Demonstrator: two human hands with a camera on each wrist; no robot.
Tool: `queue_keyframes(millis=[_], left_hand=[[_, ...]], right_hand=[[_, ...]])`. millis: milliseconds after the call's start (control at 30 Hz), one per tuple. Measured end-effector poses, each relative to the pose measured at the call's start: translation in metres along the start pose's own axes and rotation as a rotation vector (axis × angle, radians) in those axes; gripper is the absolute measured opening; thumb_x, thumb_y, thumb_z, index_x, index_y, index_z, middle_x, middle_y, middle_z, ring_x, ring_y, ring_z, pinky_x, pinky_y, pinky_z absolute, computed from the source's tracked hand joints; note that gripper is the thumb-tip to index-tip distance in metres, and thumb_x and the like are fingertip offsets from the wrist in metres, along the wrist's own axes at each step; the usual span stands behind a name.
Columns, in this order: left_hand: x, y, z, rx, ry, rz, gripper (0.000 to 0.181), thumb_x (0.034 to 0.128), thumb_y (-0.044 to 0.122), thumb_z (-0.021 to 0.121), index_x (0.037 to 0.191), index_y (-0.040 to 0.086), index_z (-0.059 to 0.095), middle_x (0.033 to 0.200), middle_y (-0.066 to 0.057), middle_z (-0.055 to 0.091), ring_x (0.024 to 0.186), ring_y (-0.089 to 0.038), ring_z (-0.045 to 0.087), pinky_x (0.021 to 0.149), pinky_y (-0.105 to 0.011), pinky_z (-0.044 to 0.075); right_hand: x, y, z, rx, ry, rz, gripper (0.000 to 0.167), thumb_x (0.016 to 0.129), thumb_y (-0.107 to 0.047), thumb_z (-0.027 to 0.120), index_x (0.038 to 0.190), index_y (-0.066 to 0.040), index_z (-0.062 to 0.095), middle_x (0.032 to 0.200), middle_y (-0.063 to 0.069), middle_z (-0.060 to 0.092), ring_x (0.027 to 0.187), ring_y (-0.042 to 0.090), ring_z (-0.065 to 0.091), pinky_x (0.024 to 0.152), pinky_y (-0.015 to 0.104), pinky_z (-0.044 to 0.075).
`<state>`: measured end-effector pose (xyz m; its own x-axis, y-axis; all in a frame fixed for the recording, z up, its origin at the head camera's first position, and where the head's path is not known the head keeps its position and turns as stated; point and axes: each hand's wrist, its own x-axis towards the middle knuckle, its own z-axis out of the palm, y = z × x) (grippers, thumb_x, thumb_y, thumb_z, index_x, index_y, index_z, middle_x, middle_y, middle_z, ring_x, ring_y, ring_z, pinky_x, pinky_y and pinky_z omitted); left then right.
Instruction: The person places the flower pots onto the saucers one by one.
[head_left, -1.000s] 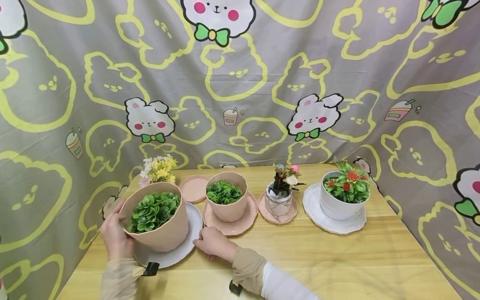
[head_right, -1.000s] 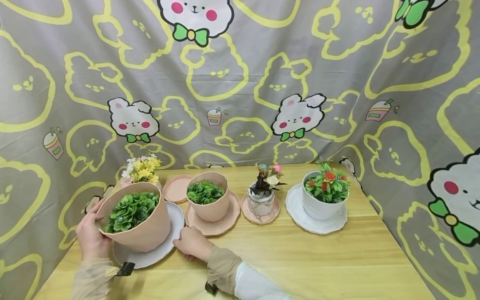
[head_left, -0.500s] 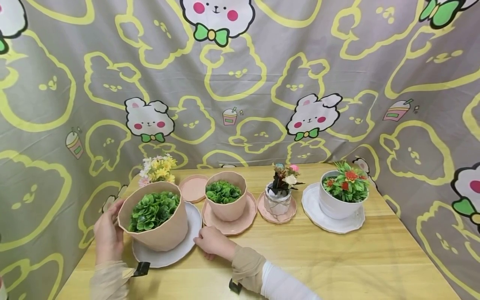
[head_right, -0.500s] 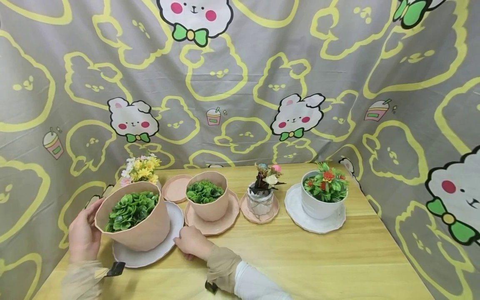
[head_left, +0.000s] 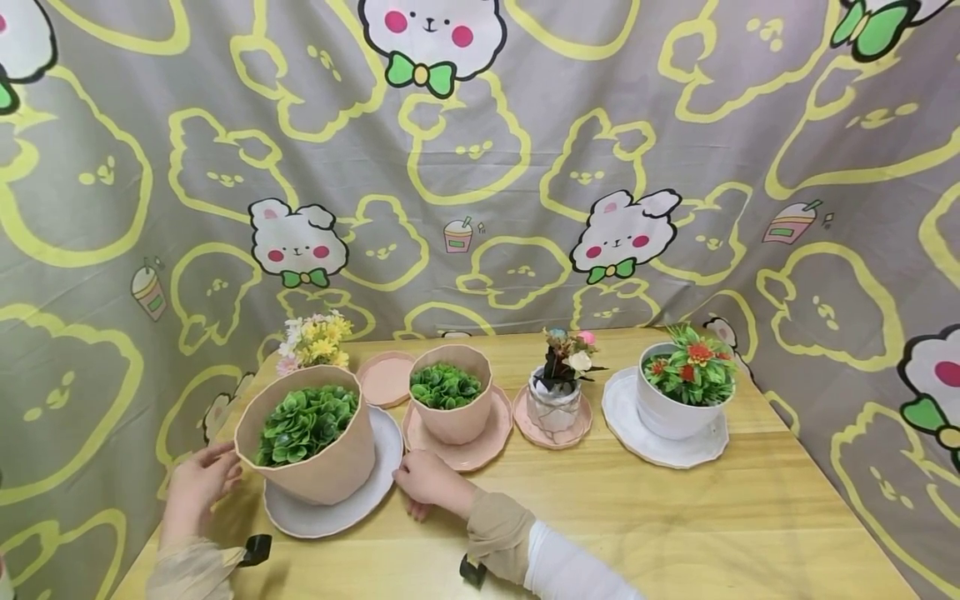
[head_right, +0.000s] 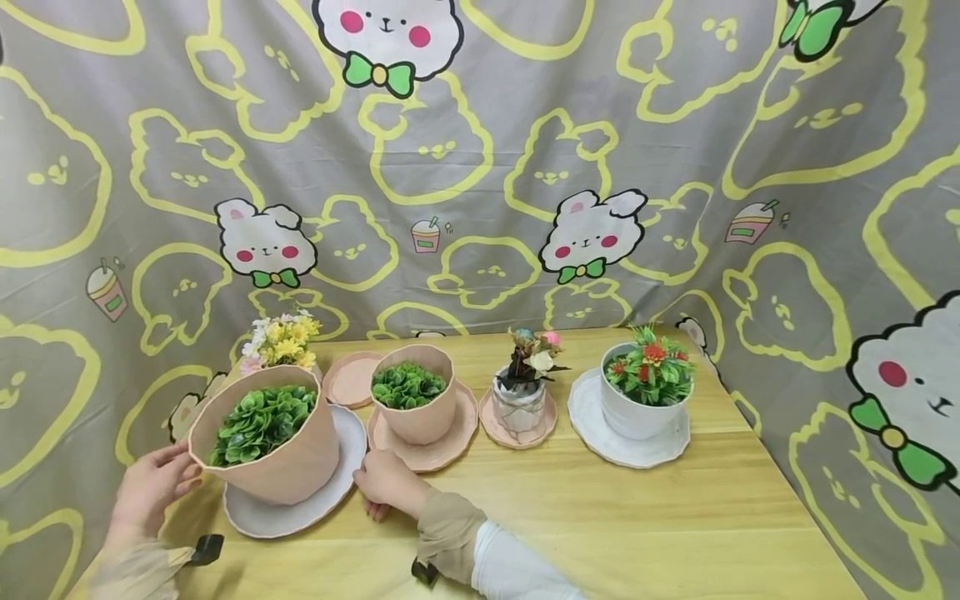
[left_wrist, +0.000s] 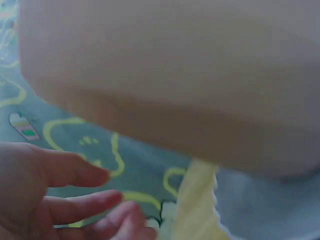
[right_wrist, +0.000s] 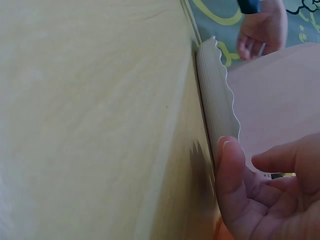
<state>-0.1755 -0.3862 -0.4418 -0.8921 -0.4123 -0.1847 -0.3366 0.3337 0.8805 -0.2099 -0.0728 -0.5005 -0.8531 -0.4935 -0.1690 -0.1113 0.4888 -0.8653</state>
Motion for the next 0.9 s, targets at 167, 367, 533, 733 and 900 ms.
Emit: queue_keyframes(millis=[167,367,533,733,900], left_hand=[[0.012,-0.016,0.000,0.179,-0.181,0.004,0.056,0.0970,0.014,0.050,0.135,-0.023,0.033,0.076,0.003,0.066,0.066,-0.005,0.063,0.064,-0.024,0.057],[0.018,-0.026,0.008,0.137,-0.253,-0.023,0.048,0.0918,0.003,0.054,0.126,-0.026,0.038,0.070,0.001,0.066,0.063,-0.007,0.064,0.063,-0.024,0.058],[0.019,-0.029,0.014,0.143,-0.269,0.014,0.045,0.0885,-0.001,0.054,0.123,-0.027,0.040,0.072,-0.003,0.066,0.066,-0.011,0.065,0.065,-0.027,0.060],[0.019,-0.031,0.019,0.127,-0.258,0.028,0.041,0.0868,-0.006,0.054,0.118,-0.029,0.041,0.071,-0.004,0.065,0.067,-0.015,0.066,0.064,-0.030,0.060],[0.019,-0.033,0.017,0.133,-0.258,0.031,0.039,0.0869,-0.007,0.053,0.116,-0.030,0.041,0.074,-0.004,0.065,0.068,-0.014,0.066,0.064,-0.029,0.060]], right_hand=[[0.001,0.000,0.001,0.021,0.008,0.013,0.032,0.100,-0.012,0.049,0.070,-0.001,0.056,0.045,0.005,0.054,0.033,0.013,0.050,0.035,0.029,0.049],[0.000,-0.001,0.001,0.025,0.015,0.023,0.031,0.099,-0.011,0.051,0.069,-0.003,0.054,0.045,0.005,0.054,0.032,0.012,0.049,0.035,0.029,0.049],[0.000,-0.001,0.002,0.015,0.023,0.017,0.031,0.098,-0.011,0.052,0.068,-0.007,0.052,0.045,0.005,0.054,0.032,0.012,0.049,0.035,0.029,0.049],[0.000,0.000,0.003,0.001,0.027,-0.001,0.032,0.098,-0.011,0.053,0.066,-0.007,0.052,0.045,0.005,0.055,0.032,0.013,0.050,0.034,0.029,0.048],[0.002,-0.002,0.003,-0.012,0.017,-0.002,0.032,0.098,-0.012,0.053,0.066,-0.007,0.052,0.045,0.005,0.055,0.032,0.012,0.051,0.035,0.028,0.048]])
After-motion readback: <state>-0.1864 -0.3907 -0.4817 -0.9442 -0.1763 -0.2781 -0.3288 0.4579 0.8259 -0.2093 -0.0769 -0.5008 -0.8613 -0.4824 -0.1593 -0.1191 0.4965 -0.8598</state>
